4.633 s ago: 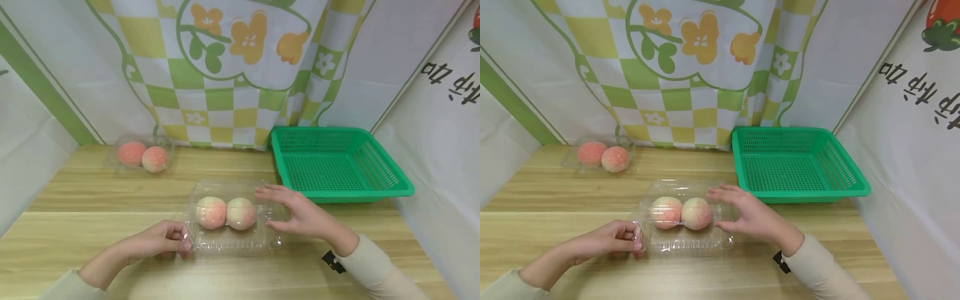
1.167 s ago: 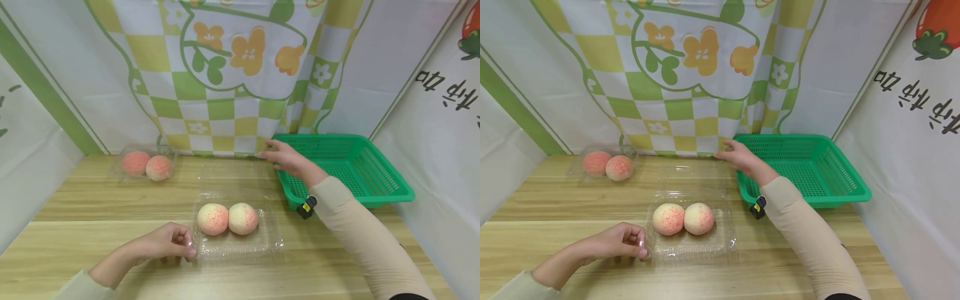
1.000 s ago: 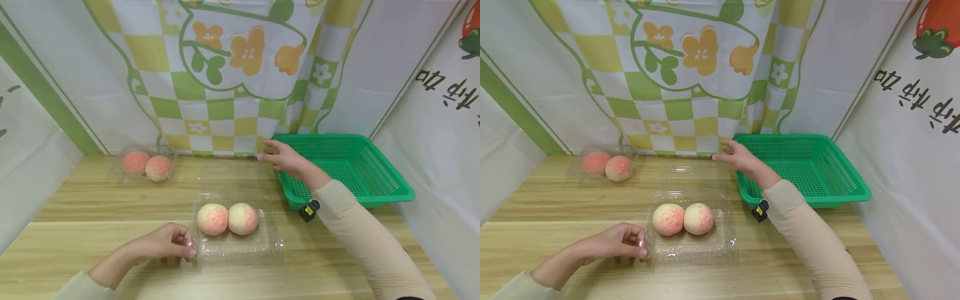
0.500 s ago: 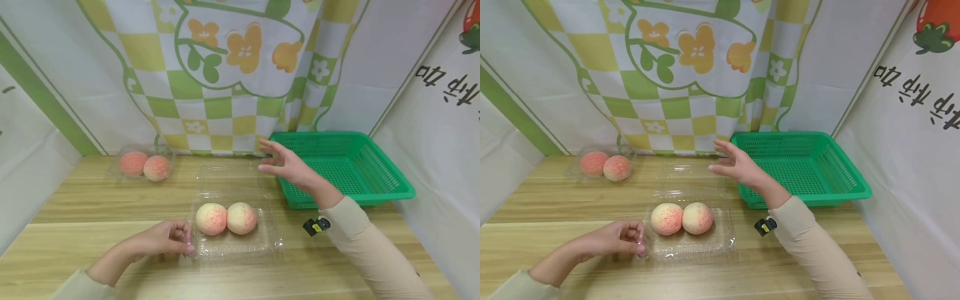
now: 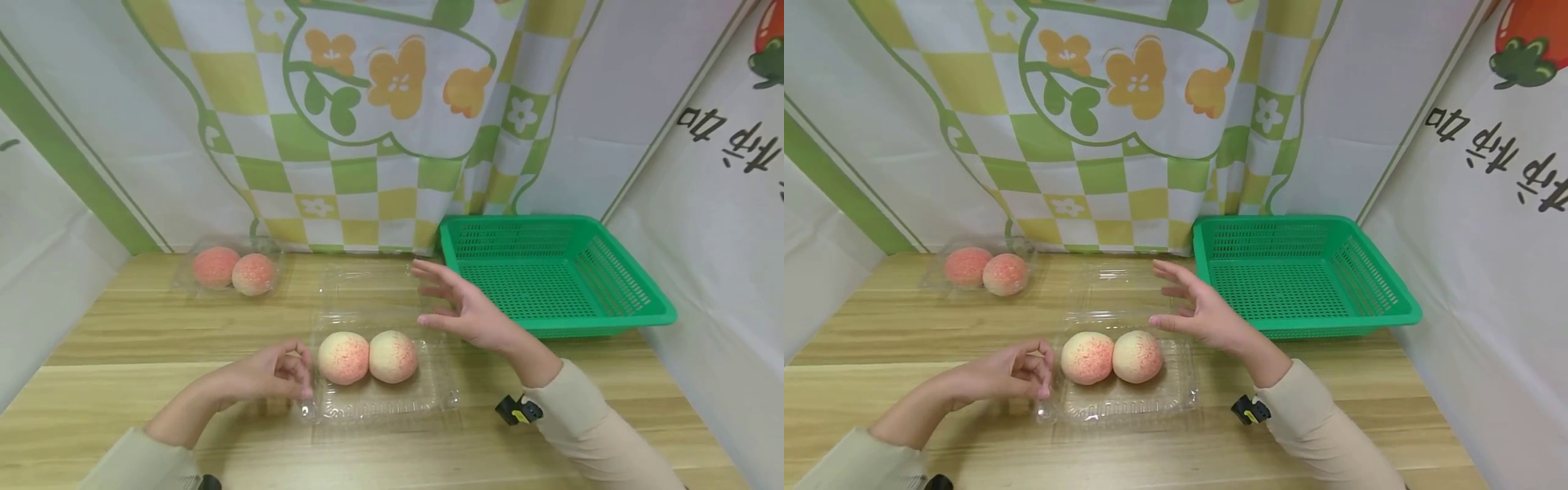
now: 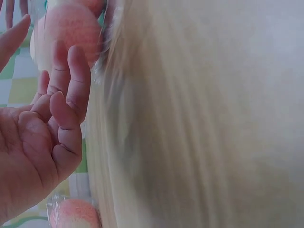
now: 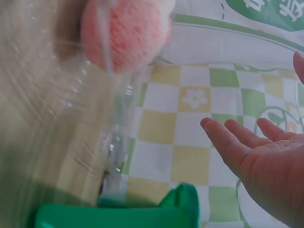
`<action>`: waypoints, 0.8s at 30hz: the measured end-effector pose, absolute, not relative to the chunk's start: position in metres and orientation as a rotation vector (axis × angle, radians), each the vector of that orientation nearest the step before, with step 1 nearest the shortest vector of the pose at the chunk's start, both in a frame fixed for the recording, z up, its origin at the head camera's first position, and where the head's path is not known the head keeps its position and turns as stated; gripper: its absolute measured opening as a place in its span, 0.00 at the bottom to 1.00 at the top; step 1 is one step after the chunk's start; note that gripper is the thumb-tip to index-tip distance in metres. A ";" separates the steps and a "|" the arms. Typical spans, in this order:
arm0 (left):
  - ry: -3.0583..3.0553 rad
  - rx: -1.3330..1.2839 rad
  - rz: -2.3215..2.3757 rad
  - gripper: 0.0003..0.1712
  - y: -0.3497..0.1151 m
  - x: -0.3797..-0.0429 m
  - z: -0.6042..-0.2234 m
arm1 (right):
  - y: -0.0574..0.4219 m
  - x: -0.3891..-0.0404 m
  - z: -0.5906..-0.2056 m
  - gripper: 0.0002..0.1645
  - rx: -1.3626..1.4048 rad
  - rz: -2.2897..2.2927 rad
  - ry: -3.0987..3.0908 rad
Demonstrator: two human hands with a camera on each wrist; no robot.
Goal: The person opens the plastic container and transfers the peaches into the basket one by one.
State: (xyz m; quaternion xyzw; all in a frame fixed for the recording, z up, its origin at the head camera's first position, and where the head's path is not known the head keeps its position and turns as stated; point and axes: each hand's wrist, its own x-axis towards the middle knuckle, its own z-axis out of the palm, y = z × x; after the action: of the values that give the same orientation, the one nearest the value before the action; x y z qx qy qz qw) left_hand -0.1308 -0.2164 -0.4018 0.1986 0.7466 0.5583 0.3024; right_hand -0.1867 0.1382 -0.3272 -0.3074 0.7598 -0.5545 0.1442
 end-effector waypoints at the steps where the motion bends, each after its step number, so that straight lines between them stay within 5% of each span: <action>1: 1.981 0.520 1.473 0.24 -0.217 -0.133 -0.401 | 0.137 -0.185 -0.330 0.47 -0.891 -1.593 2.189; 24: 2.038 0.497 1.472 0.25 -0.216 -0.152 -0.403 | 0.118 -0.176 -0.384 0.46 -0.938 -1.296 2.253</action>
State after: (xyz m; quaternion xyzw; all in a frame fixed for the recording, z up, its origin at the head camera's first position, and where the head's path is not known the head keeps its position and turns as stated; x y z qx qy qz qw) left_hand -0.1523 -0.2157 -0.4027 0.1859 0.7622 0.5506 0.2853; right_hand -0.1760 0.1183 -0.3836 -0.3333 0.8009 -0.4606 0.1882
